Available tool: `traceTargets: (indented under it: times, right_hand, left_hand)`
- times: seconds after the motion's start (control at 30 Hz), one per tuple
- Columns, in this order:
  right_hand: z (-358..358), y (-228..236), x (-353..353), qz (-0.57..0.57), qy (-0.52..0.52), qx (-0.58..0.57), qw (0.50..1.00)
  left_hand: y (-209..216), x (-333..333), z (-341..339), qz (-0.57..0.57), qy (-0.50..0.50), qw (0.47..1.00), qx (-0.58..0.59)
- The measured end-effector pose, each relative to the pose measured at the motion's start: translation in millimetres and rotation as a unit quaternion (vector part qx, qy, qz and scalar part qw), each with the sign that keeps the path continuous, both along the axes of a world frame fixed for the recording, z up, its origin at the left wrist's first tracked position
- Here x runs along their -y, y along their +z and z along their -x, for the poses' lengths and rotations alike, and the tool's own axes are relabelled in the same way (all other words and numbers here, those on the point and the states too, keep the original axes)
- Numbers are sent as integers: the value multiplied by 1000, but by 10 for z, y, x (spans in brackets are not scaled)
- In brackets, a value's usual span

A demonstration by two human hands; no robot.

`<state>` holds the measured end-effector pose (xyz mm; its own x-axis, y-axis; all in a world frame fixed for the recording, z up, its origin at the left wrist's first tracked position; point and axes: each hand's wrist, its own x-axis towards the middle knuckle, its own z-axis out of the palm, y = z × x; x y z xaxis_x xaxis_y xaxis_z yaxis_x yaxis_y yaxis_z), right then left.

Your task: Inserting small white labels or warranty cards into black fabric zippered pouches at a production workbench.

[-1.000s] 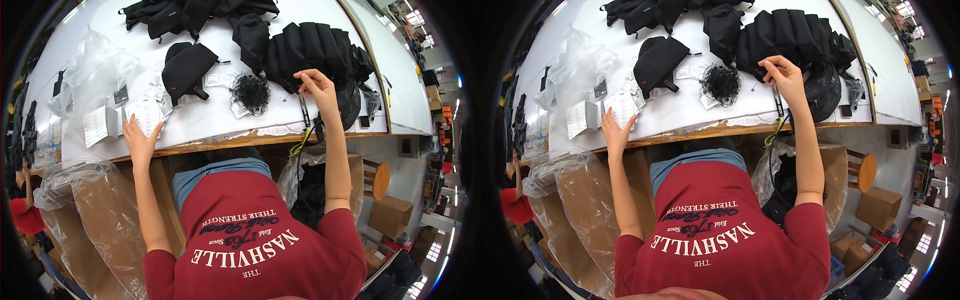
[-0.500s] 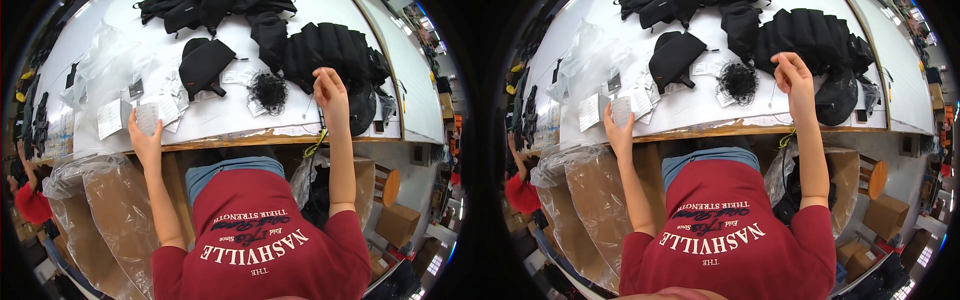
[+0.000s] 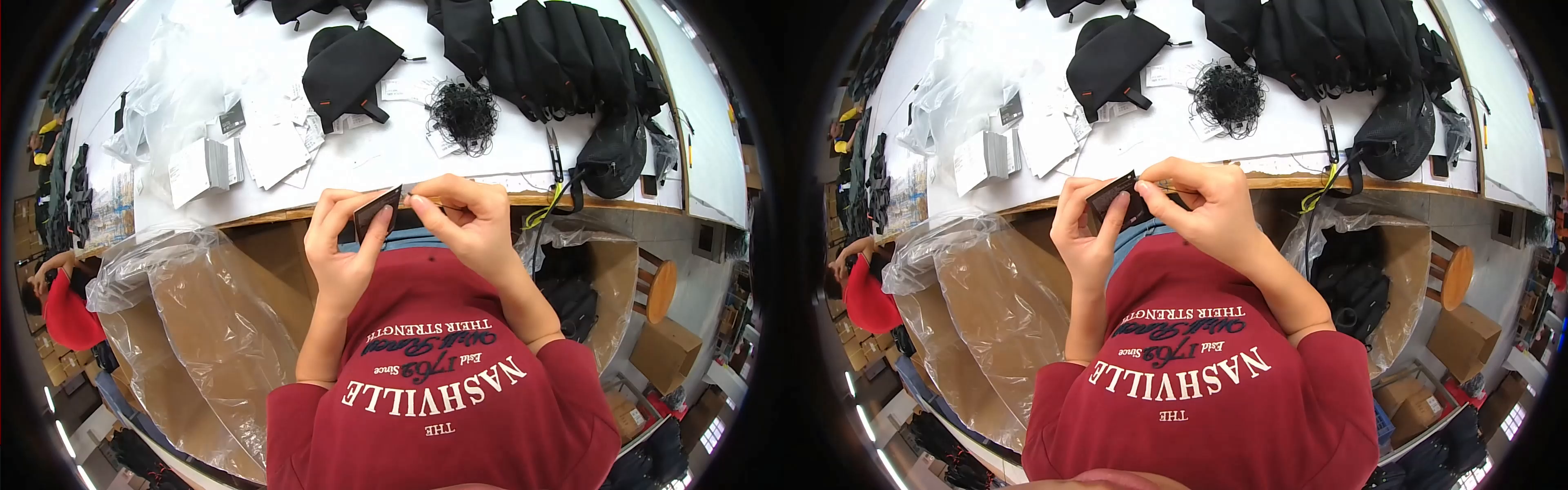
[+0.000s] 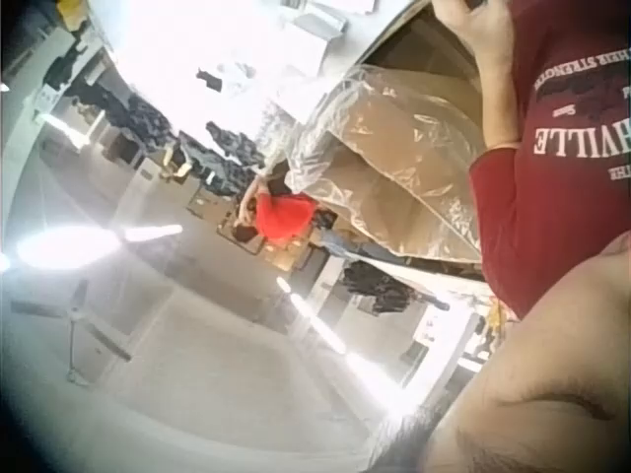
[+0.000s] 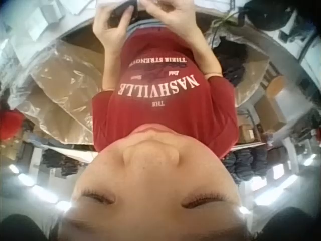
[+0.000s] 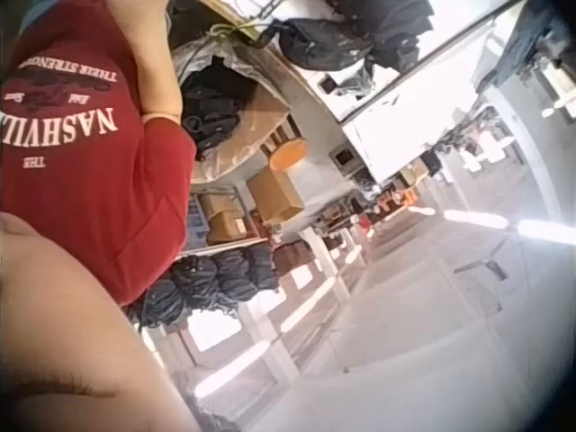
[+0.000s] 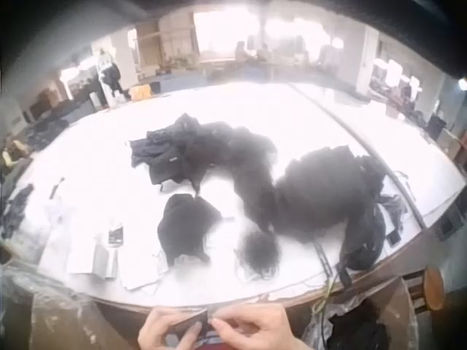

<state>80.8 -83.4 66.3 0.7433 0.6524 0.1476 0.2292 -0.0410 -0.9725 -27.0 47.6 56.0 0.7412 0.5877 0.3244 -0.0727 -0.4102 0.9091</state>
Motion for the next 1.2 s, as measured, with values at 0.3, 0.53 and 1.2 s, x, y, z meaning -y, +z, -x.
traceTargets:
  times: [0.3,0.53,1.2]
  right_hand:
    - [5,-66,-19,40,-19,116,992]
    - [-41,-26,92,16,23,-32,999]
    - [-108,-255,87,34,206,-284,936]
  left_hand:
    - [34,40,-9,-103,-9,995,-2]
    - [16,-83,55,-32,-105,994,7]
    - [-450,-390,-289,298,-102,949,-15]
